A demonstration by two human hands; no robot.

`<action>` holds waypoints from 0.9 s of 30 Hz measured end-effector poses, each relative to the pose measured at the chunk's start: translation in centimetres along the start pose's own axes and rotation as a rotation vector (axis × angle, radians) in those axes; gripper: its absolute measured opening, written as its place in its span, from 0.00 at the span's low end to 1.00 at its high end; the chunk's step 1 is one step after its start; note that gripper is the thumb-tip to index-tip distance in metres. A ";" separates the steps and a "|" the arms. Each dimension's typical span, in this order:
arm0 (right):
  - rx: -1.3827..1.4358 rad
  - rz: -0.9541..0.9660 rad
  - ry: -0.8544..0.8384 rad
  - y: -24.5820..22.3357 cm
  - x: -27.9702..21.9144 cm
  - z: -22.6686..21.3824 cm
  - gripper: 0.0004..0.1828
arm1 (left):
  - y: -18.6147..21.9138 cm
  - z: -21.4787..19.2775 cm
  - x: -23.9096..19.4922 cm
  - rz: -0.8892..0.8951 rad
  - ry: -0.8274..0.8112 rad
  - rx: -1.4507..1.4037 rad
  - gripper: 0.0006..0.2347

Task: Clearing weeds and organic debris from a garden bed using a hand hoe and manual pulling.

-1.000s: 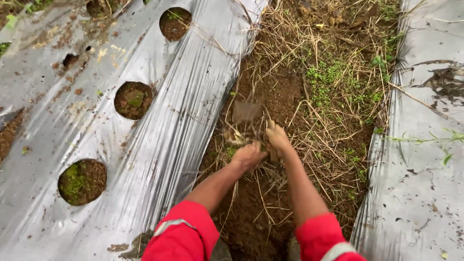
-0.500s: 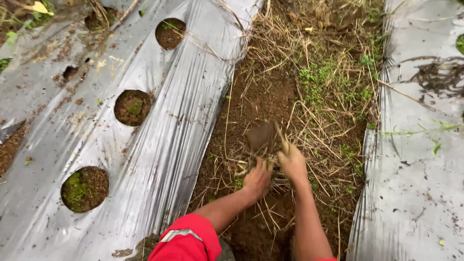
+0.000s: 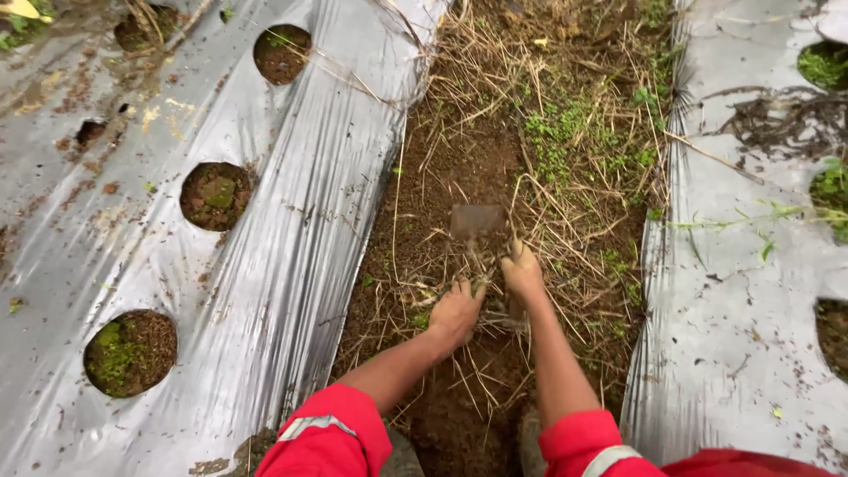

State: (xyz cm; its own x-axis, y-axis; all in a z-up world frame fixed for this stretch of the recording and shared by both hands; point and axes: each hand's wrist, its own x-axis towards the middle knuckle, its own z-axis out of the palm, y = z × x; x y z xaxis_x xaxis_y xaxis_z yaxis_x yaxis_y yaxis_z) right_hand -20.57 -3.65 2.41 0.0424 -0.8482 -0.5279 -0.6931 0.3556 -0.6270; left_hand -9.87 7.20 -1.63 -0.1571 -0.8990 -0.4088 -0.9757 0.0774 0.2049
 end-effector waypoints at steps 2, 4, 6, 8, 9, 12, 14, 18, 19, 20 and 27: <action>0.008 0.043 -0.002 -0.5 -5.5 -1.0 0.31 | 0.3 0.3 -0.4 0.023 -0.019 0.038 0.34; 0.020 0.062 0.004 0.2 -7.8 -1.2 0.31 | 0.1 0.6 0.3 0.039 -0.016 0.088 0.33; 0.112 0.078 0.030 3.0 -7.8 -0.1 0.21 | -0.2 2.1 0.9 0.102 -0.027 0.142 0.32; 0.080 0.106 0.021 1.3 -9.7 -1.0 0.24 | -0.1 3.4 0.6 0.119 0.013 0.151 0.30; 0.054 0.119 0.022 0.0 -10.1 -1.5 0.28 | -0.5 3.6 1.1 0.136 0.070 0.170 0.29; 0.238 -0.041 0.126 -0.1 -6.1 -0.8 0.26 | -0.3 5.6 1.9 0.139 0.209 0.303 0.27; 0.314 -0.119 0.182 -3.4 -3.7 -1.9 0.22 | -0.2 5.4 2.5 0.132 0.186 0.282 0.26; 0.758 -0.397 0.316 -7.4 2.1 -1.4 0.18 | -0.3 6.6 3.1 0.125 0.161 0.316 0.28; 0.753 -0.395 0.312 -7.0 4.2 -0.3 0.18 | -0.3 6.7 3.1 0.122 0.159 0.311 0.28; 0.785 -0.329 0.375 -6.5 6.3 0.9 0.18 | -0.3 6.7 3.2 0.127 0.161 0.310 0.28; 0.011 -0.020 0.079 -2.1 6.7 4.6 0.28 | 0.7 4.6 1.3 0.095 0.161 0.147 0.21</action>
State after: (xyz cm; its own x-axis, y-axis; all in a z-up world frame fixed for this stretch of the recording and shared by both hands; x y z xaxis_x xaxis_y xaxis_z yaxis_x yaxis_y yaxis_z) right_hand -15.47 -8.26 -2.45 -0.0009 -0.8831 -0.4691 -0.6849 0.3423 -0.6432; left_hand -11.42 8.04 -6.13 -0.2346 -0.9408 -0.2447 -0.9712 0.2163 0.0996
